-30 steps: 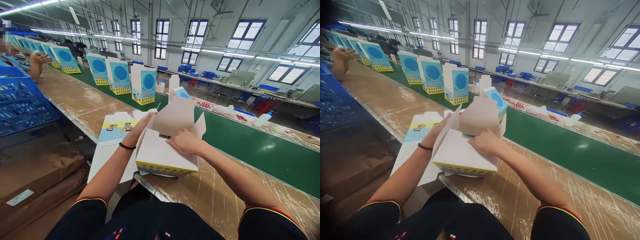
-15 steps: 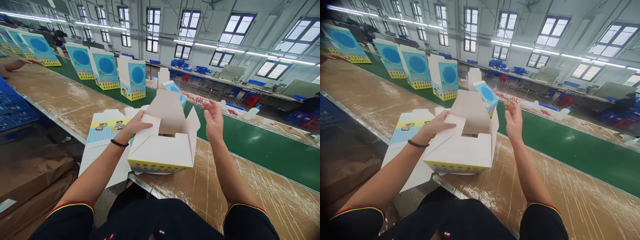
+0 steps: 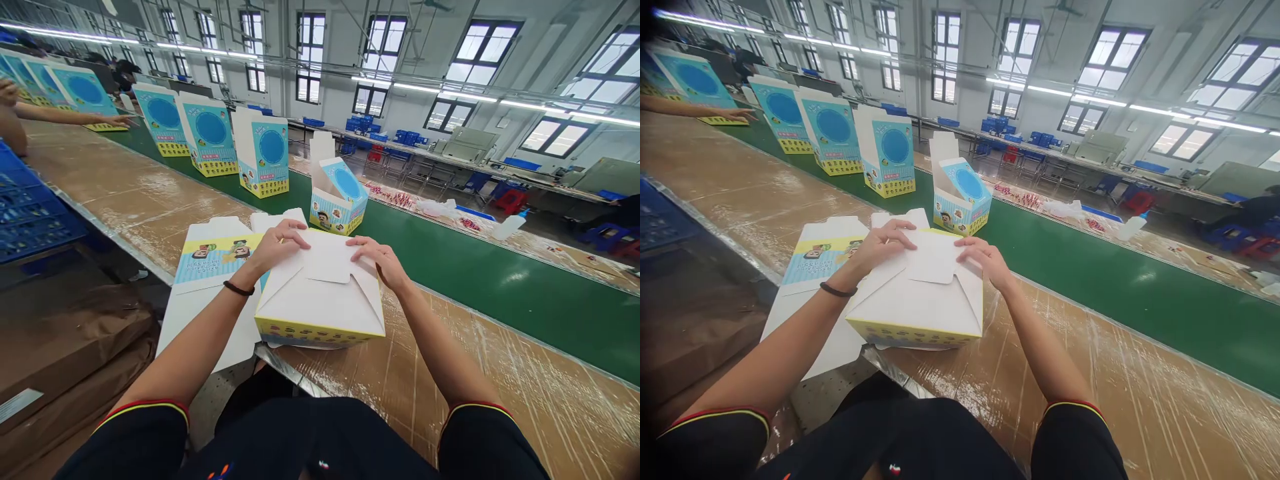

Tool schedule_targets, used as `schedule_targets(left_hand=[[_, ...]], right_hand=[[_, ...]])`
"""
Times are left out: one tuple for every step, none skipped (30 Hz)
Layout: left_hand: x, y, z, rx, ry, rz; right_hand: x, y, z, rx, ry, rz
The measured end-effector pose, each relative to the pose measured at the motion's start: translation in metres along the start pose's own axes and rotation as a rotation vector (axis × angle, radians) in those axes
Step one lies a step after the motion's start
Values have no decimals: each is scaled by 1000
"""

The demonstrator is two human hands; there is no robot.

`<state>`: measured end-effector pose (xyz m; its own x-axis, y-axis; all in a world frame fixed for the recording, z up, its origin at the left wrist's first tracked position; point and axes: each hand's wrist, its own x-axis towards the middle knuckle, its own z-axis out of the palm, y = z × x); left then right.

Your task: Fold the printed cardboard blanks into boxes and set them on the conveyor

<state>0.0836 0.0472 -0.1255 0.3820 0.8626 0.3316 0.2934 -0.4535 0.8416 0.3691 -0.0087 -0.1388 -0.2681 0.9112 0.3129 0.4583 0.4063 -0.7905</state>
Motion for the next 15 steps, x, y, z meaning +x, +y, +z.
schedule_targets(left_hand=[[1,3,-2,87,-59,4],[3,7,-4,184,-119,15],[6,10,-5,287,-172,25],[9,12,-5,385,-219,30],[11,14,-4,474,-254,26],[13,15,-2,548,-274,19],[14,16,0,608,-283,13],[14,16,2,653,-286,14],[14,17,4,683,-287,22],[13,17,5,696,-286,32],[12,17,7,688,-281,41],[11,17,7,663,-274,47],[10,17,7,626,-263,50],[10,17,7,583,-251,50],[9,16,7,542,-235,52]], right_hand=[[2,-5,-1,-73,-31,37],[4,-12,-2,-165,-59,74],[7,-19,-2,-269,-88,112],[11,-25,-1,-375,-120,153],[14,-31,0,-470,-150,197],[17,-36,1,-548,-175,239],[19,-39,2,-608,-194,273],[20,-41,3,-643,-204,296],[20,-41,4,-646,-205,306],[19,-39,6,-620,-193,300],[17,-38,7,-570,-164,279],[14,-35,9,-510,-126,247],[11,-33,10,-450,-88,212],[9,-32,11,-405,-56,185],[7,-30,13,-381,-36,172]])
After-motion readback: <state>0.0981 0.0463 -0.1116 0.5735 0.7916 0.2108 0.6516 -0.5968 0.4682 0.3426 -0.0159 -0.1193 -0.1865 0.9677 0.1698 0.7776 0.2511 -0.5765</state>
